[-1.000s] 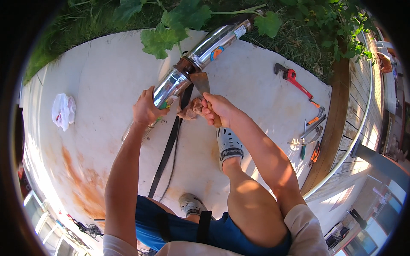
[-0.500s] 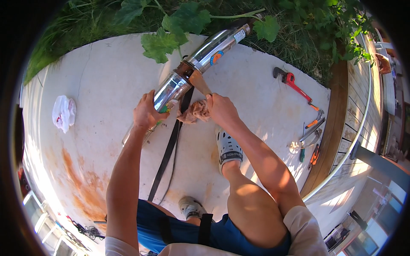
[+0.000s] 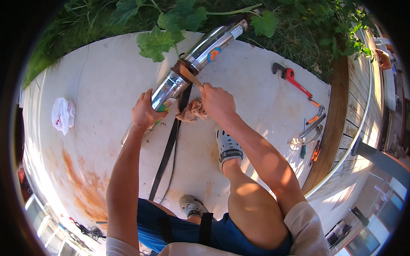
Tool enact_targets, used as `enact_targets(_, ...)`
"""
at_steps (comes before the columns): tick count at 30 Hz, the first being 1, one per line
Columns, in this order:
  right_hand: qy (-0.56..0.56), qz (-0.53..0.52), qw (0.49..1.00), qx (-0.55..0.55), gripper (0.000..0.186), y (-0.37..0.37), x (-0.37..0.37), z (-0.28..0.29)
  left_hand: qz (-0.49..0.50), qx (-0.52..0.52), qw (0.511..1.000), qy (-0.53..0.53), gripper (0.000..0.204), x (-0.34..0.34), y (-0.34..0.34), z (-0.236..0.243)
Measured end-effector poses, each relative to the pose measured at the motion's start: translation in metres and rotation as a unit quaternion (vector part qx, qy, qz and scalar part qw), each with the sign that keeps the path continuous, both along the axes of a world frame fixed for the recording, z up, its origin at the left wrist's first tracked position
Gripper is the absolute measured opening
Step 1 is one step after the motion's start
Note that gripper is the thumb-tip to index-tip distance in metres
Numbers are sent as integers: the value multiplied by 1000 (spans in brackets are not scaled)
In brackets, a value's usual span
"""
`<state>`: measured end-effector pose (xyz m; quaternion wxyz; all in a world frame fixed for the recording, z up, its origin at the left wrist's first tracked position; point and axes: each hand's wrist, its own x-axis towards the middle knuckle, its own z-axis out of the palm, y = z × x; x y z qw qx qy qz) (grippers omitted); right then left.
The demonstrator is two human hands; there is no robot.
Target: The person cleans and repairs a submersible water pump. They use a scraper to remove debris from the intake and use a screwdriver to probe and manipulate the internal components of the pump head.
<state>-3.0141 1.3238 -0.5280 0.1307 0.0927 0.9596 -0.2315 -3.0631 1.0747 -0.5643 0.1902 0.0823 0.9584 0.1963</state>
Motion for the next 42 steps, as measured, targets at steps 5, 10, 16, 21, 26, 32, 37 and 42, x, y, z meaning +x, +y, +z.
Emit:
enact_targets(5,23,14,1000,-6,30,2,14,-25,-2,-10,1000,-4,93,1,2,0)
enact_targets(10,16,39,999,24,29,21,25,-25,1,-1,1000,3,93,0,3,-1)
enact_targets(16,-51,19,998,29,30,19,3,6,5,-1,1000,-9,94,2,1,-1)
enact_targets(21,-119,-40,988,-89,38,5,9,-5,10,13,1000,23,93,4,-5,-4)
enact_targets(26,-189,-110,970,-107,40,4,-6,24,15,17,1000,-9,91,2,-5,0)
enact_targets(32,-78,-4,997,-6,38,22,-3,-12,5,29,999,12,85,2,-6,0)
enact_targets(37,-65,42,996,42,38,16,-3,-8,12,37,999,23,84,4,-10,-1)
enact_targets(42,-54,49,995,63,35,16,3,-7,7,27,1000,5,84,5,-8,0)
